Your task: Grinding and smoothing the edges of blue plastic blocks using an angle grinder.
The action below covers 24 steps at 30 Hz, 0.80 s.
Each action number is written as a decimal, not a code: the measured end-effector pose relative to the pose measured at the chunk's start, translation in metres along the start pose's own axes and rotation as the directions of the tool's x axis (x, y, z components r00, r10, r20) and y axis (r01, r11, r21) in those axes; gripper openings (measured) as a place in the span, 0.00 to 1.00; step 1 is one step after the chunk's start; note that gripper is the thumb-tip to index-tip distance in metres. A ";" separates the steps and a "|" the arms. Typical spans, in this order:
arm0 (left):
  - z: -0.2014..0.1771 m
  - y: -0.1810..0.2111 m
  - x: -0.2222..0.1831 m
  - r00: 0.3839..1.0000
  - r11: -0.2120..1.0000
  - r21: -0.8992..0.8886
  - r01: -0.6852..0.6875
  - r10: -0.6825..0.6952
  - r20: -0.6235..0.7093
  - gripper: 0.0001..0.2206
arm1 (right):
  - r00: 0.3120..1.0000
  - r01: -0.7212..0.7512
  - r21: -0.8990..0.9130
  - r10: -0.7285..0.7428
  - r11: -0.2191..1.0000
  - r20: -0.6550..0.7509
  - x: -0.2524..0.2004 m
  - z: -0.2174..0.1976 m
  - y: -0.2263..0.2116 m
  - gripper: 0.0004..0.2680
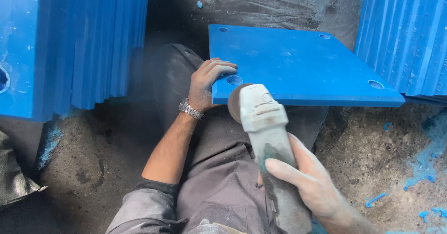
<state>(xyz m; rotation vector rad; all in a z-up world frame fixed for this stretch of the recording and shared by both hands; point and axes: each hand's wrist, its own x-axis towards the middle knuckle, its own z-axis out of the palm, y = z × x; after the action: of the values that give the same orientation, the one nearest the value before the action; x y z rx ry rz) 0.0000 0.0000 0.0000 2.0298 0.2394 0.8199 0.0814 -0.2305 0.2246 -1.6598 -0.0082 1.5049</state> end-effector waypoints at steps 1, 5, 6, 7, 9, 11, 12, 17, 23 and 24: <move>0.000 0.000 0.000 1.000 1.000 -0.004 0.002 -0.002 0.001 0.23 | 1.000 -0.003 0.001 0.003 1.000 -0.003 -0.005 -0.005 0.000 0.23; 0.001 -0.002 -0.001 1.000 1.000 0.031 0.003 -0.003 0.018 0.23 | 0.965 0.003 0.089 0.020 0.996 -0.260 -0.020 -0.026 0.010 0.20; 0.001 -0.003 -0.001 1.000 0.999 0.040 0.000 -0.001 0.021 0.23 | 0.950 0.043 0.119 -0.003 0.992 -0.313 -0.023 -0.032 0.014 0.19; 0.001 -0.001 0.000 1.000 0.999 0.035 -0.005 0.004 0.023 0.23 | 0.948 0.046 0.121 -0.005 0.992 -0.318 -0.023 -0.034 0.015 0.19; -0.001 0.005 0.003 1.000 1.000 0.019 0.024 -0.024 -0.003 0.22 | 0.934 0.108 0.115 -0.061 0.987 -0.353 -0.024 -0.036 0.017 0.18; -0.002 0.005 0.004 1.000 1.000 0.021 0.011 -0.011 0.004 0.22 | 0.951 0.099 0.116 -0.060 0.988 -0.302 -0.020 -0.036 0.018 0.18; -0.003 0.005 0.005 1.000 1.000 0.027 0.001 -0.002 0.008 0.23 | 0.968 0.086 0.112 -0.056 0.990 -0.245 -0.019 -0.036 0.019 0.19; -0.003 0.004 0.004 1.000 1.000 0.029 0.006 -0.006 0.024 0.23 | 0.997 0.078 0.190 -0.072 0.979 -0.039 -0.015 -0.028 0.017 0.20; -0.002 0.003 0.004 0.999 0.999 0.043 0.019 -0.020 0.033 0.23 | 0.970 0.033 0.204 0.018 0.978 -0.244 -0.030 -0.039 0.013 0.19; -0.002 0.003 0.003 0.999 0.999 0.050 0.017 -0.019 0.035 0.23 | 0.937 0.037 0.226 0.045 0.973 -0.347 -0.033 -0.041 0.013 0.18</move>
<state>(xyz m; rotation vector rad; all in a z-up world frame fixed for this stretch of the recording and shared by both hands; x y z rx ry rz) 0.0007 0.0009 0.0045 2.0833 0.2599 0.7734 0.0992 -0.2799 0.2389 -1.7132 0.3508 1.1444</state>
